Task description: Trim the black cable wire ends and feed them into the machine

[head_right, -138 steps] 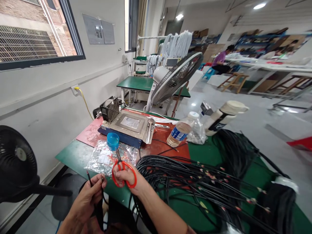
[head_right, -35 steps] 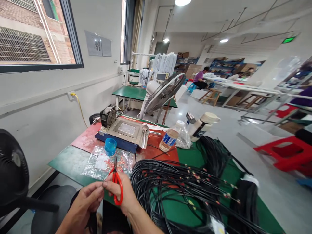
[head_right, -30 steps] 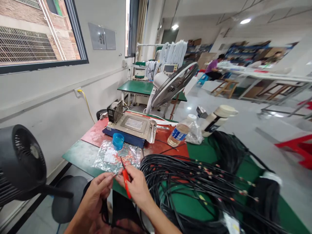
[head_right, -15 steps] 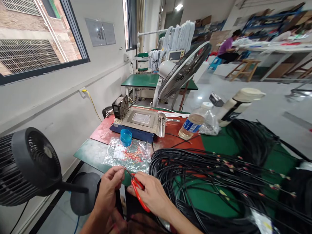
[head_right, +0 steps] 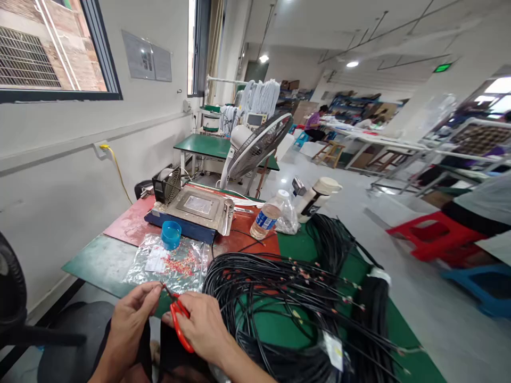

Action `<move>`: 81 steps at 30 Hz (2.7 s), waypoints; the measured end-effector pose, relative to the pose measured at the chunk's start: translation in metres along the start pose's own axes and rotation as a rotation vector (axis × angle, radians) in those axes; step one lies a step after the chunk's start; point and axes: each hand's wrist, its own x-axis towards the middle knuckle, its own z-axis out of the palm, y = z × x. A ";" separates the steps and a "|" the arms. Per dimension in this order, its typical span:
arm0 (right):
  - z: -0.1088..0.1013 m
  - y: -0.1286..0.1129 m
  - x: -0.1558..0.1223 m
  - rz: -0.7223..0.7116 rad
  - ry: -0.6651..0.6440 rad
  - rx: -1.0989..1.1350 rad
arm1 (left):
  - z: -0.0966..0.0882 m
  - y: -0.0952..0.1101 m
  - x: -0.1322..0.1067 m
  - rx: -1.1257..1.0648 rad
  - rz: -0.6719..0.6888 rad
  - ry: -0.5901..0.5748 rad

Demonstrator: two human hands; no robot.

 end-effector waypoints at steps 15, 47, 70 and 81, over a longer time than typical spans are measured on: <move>0.020 0.034 0.029 0.264 -0.009 0.584 | -0.002 -0.034 0.022 -0.241 -0.170 -0.137; 0.035 0.015 0.031 0.370 -0.189 1.288 | -0.001 -0.021 0.004 -0.386 -0.163 -0.277; 0.042 0.015 0.027 0.197 0.049 0.988 | 0.001 -0.034 0.006 -0.263 -0.087 -0.199; 0.046 0.011 0.025 0.164 0.042 1.114 | 0.003 -0.023 0.001 -0.508 -0.233 -0.285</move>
